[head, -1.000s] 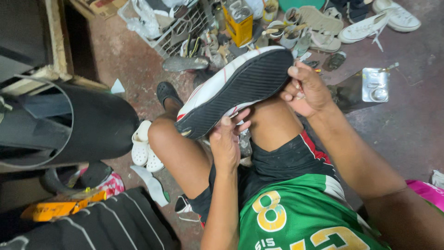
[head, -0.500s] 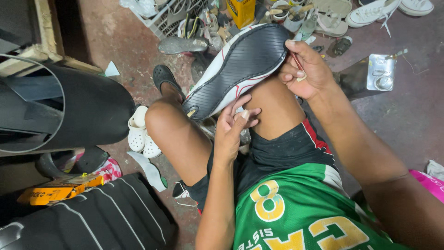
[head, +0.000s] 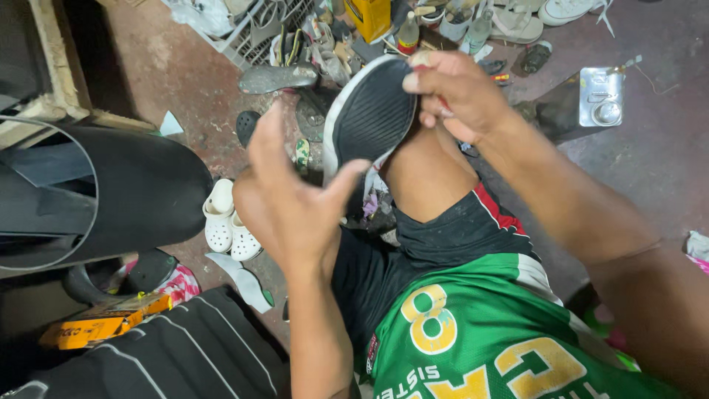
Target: The person sits on the floor and cleans a white and red sneaker. They use a white cloth to wipe the upper and sides, then switch to a red abrasive pad to scrub the sole and heel areas. The person rotates the shoe to access different surfaces during the cleaning process.
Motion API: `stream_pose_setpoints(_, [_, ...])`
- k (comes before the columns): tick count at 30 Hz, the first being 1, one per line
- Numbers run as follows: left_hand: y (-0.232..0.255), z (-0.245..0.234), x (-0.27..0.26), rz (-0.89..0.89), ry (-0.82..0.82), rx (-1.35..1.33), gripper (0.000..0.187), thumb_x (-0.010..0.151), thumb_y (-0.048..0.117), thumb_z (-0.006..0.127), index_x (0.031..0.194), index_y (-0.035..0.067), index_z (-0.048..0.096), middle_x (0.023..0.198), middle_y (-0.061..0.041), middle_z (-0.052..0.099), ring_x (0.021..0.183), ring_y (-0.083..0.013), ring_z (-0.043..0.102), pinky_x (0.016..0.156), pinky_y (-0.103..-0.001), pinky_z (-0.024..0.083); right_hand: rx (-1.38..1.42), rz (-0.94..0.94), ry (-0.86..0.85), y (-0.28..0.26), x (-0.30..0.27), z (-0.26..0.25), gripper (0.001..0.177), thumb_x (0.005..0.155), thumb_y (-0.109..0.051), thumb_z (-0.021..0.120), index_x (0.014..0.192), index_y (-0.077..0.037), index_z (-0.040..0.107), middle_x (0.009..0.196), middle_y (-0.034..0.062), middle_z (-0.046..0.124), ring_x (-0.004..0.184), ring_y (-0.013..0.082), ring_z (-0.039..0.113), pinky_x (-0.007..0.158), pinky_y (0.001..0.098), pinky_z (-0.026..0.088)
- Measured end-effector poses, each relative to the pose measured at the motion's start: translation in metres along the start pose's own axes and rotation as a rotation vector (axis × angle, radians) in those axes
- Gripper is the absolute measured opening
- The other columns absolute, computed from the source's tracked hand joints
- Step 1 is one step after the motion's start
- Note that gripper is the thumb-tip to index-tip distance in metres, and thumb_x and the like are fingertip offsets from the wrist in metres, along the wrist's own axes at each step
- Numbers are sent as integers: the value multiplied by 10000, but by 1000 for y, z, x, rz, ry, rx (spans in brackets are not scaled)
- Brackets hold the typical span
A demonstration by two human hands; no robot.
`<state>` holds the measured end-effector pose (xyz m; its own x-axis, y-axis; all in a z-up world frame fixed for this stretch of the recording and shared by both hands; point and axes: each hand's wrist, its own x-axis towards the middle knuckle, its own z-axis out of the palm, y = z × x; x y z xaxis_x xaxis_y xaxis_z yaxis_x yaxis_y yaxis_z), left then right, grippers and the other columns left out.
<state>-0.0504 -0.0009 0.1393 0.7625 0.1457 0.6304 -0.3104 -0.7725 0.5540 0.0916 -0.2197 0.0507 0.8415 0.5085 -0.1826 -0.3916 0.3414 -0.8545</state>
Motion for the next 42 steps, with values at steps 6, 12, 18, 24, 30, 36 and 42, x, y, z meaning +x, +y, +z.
stream_pose_setpoints(6, [1,39,-1,-186,-159,-56,1072,653,367,1001,1512,60,438,1303,-161,619,1199,-351,643,1031,-437,526,-405,-138,-86,-11,-31,48,283,968,-132,693,1196,20,624,856,-21,621,629,44,527,574,215,446])
stream_pose_setpoints(12, [-34,39,-24,-200,-194,-142,974,646,322,1003,1429,63,483,1280,-157,608,1191,-350,644,1032,-425,536,-259,-140,-36,-18,-42,34,164,1017,-151,471,1117,-47,547,852,-3,603,652,42,522,577,210,426])
stream_pose_setpoints(18, [-44,43,-27,-204,-234,-179,942,648,314,1009,1400,79,493,1285,-149,604,1195,-338,644,1050,-421,537,-410,-269,-88,0,-41,31,149,1076,-51,533,1217,-12,507,1081,26,583,948,53,531,827,226,445])
stream_pose_setpoints(24, [-48,44,-26,-201,-227,-183,952,666,329,1012,1411,65,482,1294,-150,588,1192,-332,636,1025,-410,551,-570,-299,-143,0,-39,43,132,1072,-62,571,1192,-11,551,1048,40,587,913,70,563,824,239,475])
stream_pose_setpoints(30, [-46,43,-22,-165,-259,-162,907,657,316,1008,1379,49,528,1293,-168,610,1202,-338,640,1033,-426,557,-847,-440,-139,-9,-27,52,128,1040,-55,642,1156,-18,604,1019,45,675,881,102,658,799,248,518])
stream_pose_setpoints(36, [-39,44,-20,-162,-189,-93,890,606,396,1008,1283,31,560,1167,-151,656,1073,-304,665,953,-388,552,-401,-348,-103,-15,-13,38,128,1118,-61,575,1237,-19,559,1102,105,639,965,138,616,887,268,503])
stream_pose_setpoints(42, [-89,33,1,-691,19,-318,406,870,233,855,1132,11,639,1008,-35,692,913,-133,642,864,-286,547,-67,-95,-38,9,-32,47,232,1059,-65,510,1290,-55,489,1106,121,662,817,159,653,751,310,551])
